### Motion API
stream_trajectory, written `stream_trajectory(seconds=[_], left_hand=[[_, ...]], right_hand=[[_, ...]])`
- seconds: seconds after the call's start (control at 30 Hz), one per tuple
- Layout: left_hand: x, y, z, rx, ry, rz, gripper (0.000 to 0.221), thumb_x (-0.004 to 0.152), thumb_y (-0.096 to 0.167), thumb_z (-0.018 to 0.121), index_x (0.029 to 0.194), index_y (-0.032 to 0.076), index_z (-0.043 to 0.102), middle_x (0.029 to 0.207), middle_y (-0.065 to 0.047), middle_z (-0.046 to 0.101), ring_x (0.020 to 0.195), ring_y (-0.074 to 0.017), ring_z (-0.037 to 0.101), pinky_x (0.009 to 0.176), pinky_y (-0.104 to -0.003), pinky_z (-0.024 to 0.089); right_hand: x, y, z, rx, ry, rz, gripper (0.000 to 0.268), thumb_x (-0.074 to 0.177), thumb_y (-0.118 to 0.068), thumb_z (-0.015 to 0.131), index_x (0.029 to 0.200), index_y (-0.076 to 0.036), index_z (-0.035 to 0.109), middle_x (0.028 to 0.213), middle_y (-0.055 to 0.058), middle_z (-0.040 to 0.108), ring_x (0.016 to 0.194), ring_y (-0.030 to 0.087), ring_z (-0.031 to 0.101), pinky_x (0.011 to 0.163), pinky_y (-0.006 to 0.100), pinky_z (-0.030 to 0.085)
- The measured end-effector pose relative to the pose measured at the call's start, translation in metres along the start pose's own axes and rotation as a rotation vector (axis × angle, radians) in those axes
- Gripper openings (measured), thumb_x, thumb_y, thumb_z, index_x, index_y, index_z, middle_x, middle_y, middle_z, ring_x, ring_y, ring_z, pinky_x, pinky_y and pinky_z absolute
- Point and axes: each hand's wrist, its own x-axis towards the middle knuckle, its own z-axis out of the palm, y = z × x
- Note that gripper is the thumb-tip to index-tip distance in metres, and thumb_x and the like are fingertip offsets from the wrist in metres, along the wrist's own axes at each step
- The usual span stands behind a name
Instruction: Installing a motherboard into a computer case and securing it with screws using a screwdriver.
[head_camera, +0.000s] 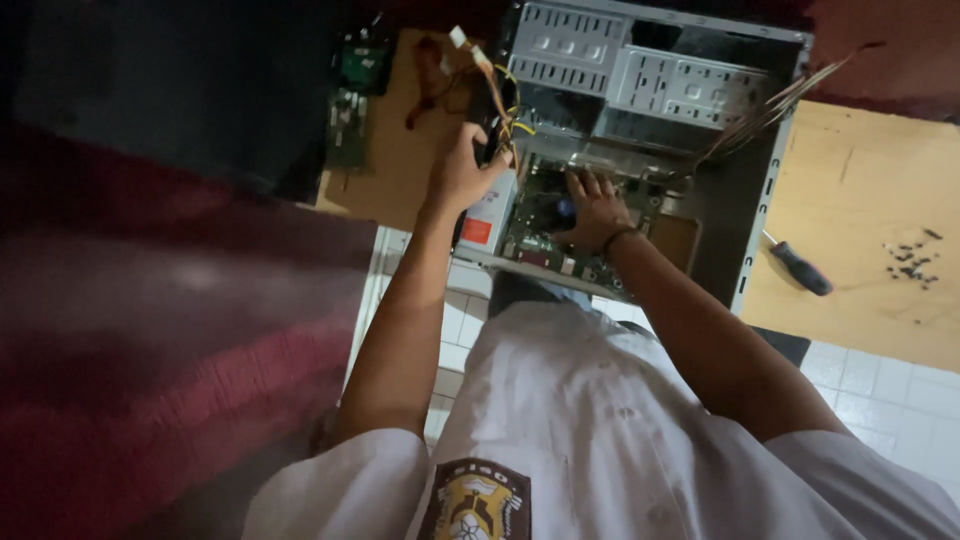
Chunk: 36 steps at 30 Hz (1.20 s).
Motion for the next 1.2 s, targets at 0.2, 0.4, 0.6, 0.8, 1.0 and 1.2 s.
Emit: stream_trajectory(seconds=[0.2,0.4,0.6,0.8,1.0,1.2], left_hand=[[-0.006,-0.023,0.011,0.099,0.054,0.079,0.045,0.083,0.032,0.075,0.119,0.026,0.049,0.124,-0.017,0.067,0.119,-0.0417,0.066,0.099,-0.051,0.054],[-0.01,-0.031,0.029,0.157,0.281,0.166,0.025,0.09,0.029,0.067,0.109,0.022,0.052,0.108,-0.015,0.069,0.103,-0.0388,0.072,0.088,-0.05,0.059],[0.01,-0.039,0.031,0.121,0.253,0.055,0.023,0.09,0.03,0.073,0.105,0.02,0.058,0.106,-0.012,0.07,0.103,-0.0388,0.071,0.085,-0.05,0.06],[0.005,-0.031,0.028,0.066,0.317,0.127,0.02,0.088,0.025,0.072,0.099,0.017,0.057,0.091,-0.015,0.071,0.092,-0.042,0.072,0.081,-0.052,0.059],[0.002,-0.041,0.031,0.096,0.339,0.189,0.025,0.083,0.028,0.074,0.098,0.02,0.055,0.094,-0.01,0.071,0.096,-0.036,0.072,0.083,-0.05,0.06],[-0.005,-0.045,0.037,0.014,0.351,0.26,0.031,0.083,0.04,0.074,0.097,0.018,0.057,0.093,-0.013,0.067,0.091,-0.0409,0.071,0.079,-0.05,0.059]], right_hand=[[-0.001,0.002,0.005,0.067,-0.043,-0.01,0.128,0.064,-0.065,0.081,0.163,-0.006,0.026,0.161,0.024,0.033,0.15,0.047,0.027,0.11,0.067,0.043],[0.004,0.009,0.012,0.078,-0.079,0.029,0.13,0.065,-0.071,0.077,0.165,-0.01,0.02,0.166,0.021,0.025,0.153,0.046,0.022,0.113,0.065,0.041],[0.006,0.005,0.011,0.055,-0.105,0.063,0.133,0.062,-0.067,0.081,0.164,-0.012,0.018,0.163,0.018,0.026,0.151,0.044,0.024,0.107,0.066,0.045],[0.008,0.016,0.019,0.058,-0.084,0.039,0.136,0.058,-0.072,0.078,0.165,-0.012,0.02,0.163,0.018,0.03,0.15,0.046,0.028,0.115,0.061,0.041],[0.012,0.026,0.032,0.072,0.209,-0.178,0.143,0.047,-0.086,0.075,0.155,0.002,0.039,0.141,0.027,0.049,0.129,0.054,0.049,0.111,0.06,0.043],[-0.001,0.006,0.017,-0.031,0.119,-0.07,0.116,0.064,-0.055,0.084,0.157,-0.002,0.037,0.145,0.024,0.045,0.138,0.048,0.042,0.109,0.056,0.045]])
